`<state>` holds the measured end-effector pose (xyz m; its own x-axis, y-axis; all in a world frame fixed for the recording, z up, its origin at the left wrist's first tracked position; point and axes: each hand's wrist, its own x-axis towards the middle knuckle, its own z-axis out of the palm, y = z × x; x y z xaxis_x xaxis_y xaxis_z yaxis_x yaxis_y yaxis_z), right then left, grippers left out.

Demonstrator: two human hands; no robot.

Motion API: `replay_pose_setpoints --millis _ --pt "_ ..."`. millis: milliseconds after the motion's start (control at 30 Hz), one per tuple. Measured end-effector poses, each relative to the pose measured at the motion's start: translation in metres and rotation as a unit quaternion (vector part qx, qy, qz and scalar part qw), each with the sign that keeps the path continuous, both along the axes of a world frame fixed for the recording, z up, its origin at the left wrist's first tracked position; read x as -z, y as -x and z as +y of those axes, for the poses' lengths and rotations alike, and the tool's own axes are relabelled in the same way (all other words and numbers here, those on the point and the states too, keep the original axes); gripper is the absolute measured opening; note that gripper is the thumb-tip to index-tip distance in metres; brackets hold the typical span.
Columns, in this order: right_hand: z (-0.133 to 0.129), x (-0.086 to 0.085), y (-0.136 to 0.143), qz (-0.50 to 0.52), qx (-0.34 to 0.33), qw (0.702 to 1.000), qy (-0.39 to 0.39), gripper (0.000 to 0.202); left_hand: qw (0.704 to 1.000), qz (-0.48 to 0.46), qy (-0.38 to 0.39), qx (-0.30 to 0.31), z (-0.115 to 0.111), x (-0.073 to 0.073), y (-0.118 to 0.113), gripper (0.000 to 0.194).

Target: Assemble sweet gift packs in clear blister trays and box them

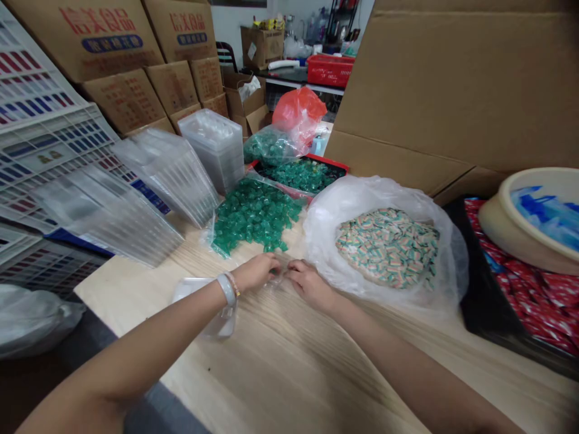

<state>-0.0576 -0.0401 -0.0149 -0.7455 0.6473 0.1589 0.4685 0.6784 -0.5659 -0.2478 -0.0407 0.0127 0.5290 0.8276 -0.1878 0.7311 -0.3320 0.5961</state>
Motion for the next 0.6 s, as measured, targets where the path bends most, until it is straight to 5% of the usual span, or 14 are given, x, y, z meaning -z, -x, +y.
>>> replay_pose_setpoints --millis 133,333,500,600 --pt "-0.007 -0.001 0.002 -0.009 -0.022 1.0 -0.008 0.033 0.997 -0.043 -0.007 0.059 -0.003 -0.006 0.006 0.018" --pt "-0.018 0.004 0.01 0.052 -0.022 0.998 0.018 0.033 0.998 0.001 0.006 0.059 -0.002 -0.011 0.001 0.013" --pt "-0.019 0.012 0.014 0.065 0.031 0.997 0.015 0.023 0.986 -0.025 0.035 -0.164 0.01 -0.01 0.008 0.012" --pt "-0.02 0.012 0.017 0.051 0.044 0.998 0.015 0.019 0.943 -0.158 0.114 -0.269 0.031 -0.022 0.015 0.008"
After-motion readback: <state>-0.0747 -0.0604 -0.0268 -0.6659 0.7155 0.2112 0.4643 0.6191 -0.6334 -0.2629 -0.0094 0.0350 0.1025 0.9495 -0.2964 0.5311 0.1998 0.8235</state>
